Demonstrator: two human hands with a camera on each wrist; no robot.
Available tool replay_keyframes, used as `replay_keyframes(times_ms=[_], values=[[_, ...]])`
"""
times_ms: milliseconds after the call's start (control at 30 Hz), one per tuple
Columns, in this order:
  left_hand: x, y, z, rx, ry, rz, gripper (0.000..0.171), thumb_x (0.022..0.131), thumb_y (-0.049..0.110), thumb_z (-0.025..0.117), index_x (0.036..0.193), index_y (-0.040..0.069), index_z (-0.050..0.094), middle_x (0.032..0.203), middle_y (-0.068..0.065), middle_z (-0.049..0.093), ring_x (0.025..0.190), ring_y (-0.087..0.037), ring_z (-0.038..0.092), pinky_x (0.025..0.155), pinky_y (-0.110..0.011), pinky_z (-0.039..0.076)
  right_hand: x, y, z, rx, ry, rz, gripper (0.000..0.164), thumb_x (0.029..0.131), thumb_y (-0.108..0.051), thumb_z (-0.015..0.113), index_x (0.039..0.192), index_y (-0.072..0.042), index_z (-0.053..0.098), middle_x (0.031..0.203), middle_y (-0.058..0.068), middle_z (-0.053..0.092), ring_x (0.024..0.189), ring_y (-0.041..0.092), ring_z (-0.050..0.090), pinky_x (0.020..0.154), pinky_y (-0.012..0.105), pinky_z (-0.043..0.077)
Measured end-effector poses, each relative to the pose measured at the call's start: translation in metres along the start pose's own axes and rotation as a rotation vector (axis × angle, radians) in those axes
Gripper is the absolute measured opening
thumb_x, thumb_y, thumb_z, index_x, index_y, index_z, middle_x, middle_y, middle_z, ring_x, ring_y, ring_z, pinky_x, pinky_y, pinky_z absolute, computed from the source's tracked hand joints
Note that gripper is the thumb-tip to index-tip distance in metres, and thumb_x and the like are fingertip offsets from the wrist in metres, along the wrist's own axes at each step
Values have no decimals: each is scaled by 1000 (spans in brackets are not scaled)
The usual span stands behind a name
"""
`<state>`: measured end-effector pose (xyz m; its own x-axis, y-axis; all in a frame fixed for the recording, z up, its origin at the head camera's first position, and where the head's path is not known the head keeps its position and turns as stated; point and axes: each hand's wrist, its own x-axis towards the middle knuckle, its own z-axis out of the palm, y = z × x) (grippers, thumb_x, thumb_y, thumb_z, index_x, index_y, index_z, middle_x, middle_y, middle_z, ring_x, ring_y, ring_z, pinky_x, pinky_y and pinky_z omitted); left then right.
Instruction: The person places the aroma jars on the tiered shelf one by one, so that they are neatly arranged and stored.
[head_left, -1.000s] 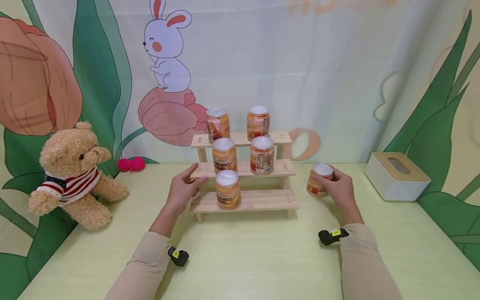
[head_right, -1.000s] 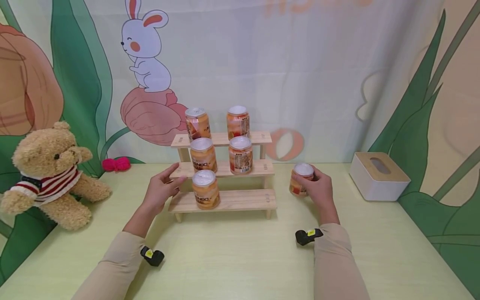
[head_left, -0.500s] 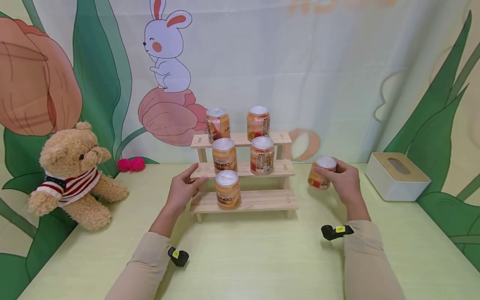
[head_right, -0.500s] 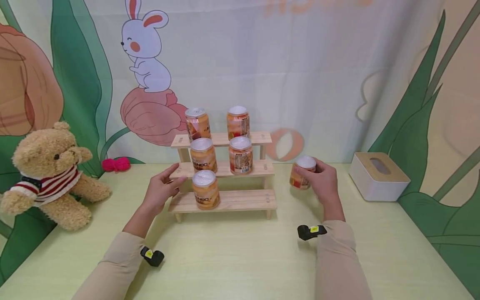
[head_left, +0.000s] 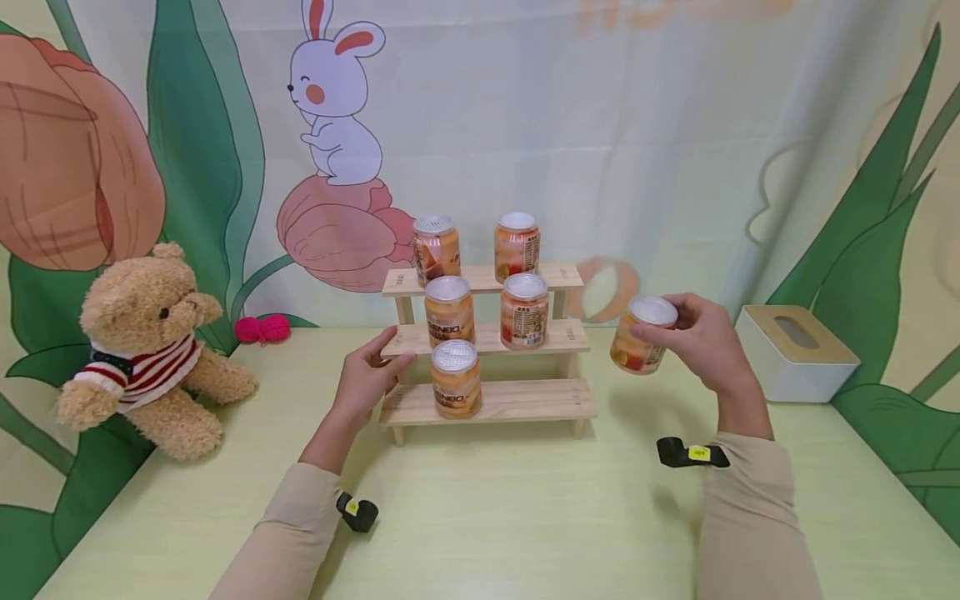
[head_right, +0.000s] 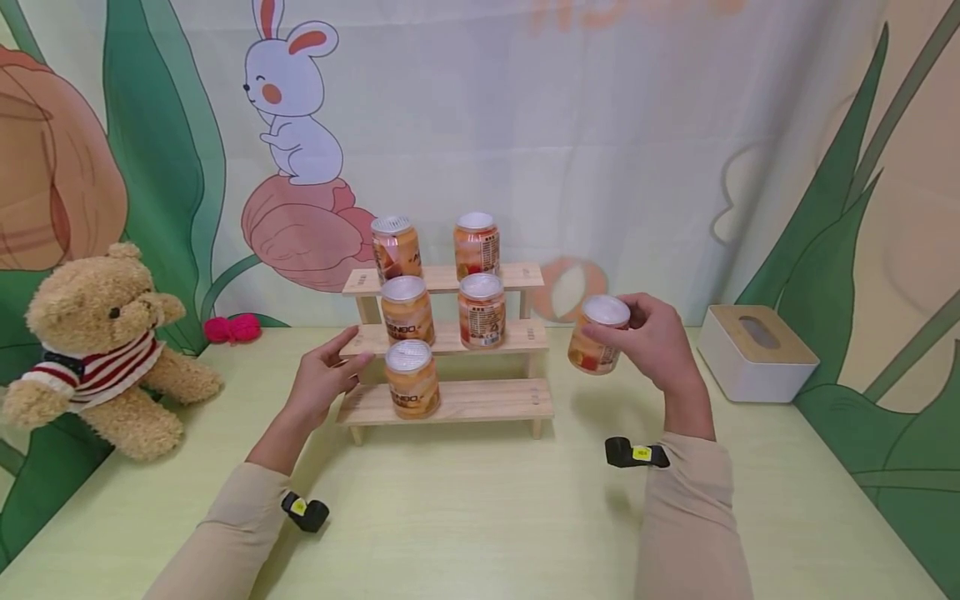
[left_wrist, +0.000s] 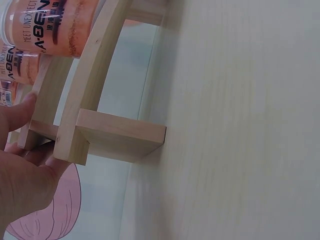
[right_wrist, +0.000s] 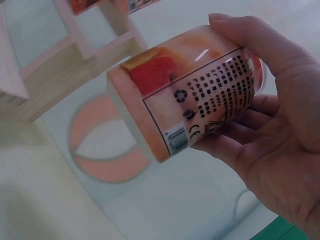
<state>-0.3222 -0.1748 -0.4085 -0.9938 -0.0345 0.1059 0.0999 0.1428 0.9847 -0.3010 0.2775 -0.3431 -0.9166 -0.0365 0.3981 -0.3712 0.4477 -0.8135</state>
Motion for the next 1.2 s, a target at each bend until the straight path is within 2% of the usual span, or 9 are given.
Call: replay_keyframes(times_ms=[300,500,800,967,1067,1200], values=[[-1,2,1,0,2,-14,66,94,24,72,154,21,42,132,-17,60,90,-13,60,62,-20,43,-5,-29,-5,-29,-57,-18,49,87,-23,81,122,4,61,107,8,63,90,13,64,74,23,52],[-1,2,1,3,4,-14,66,94,25,72,154,21,43,130,-17,62,89,-16,59,60,-21,41,-6,-43,0,-57,-120,-11,48,87,-27,81,119,4,61,110,14,63,89,16,67,75,28,53],[-1,1,0,9,-1,-14,68,94,24,72,154,18,41,136,-15,58,88,-14,57,61,-21,41,0,-54,32,7,-282,-56,42,84,-23,83,109,2,62,105,14,64,87,26,69,74,34,55],[0,0,0,15,8,-15,67,94,24,72,154,18,42,132,-17,61,85,-9,58,60,-21,41,1,-61,52,22,-348,-88,42,82,-22,86,107,3,62,102,15,63,86,27,70,73,34,56],[0,0,0,20,8,-12,67,94,25,72,154,18,42,129,-17,62,83,-8,57,59,-21,40,1,-63,64,33,-368,-106,41,81,-21,87,104,2,62,101,14,63,85,25,70,74,34,56],[1,1,-1,11,4,-7,67,94,24,72,154,18,42,129,-17,62,84,-10,57,58,-21,40,1,-65,78,6,-349,-116,41,79,-22,88,100,1,61,100,13,65,84,24,69,72,35,55]])
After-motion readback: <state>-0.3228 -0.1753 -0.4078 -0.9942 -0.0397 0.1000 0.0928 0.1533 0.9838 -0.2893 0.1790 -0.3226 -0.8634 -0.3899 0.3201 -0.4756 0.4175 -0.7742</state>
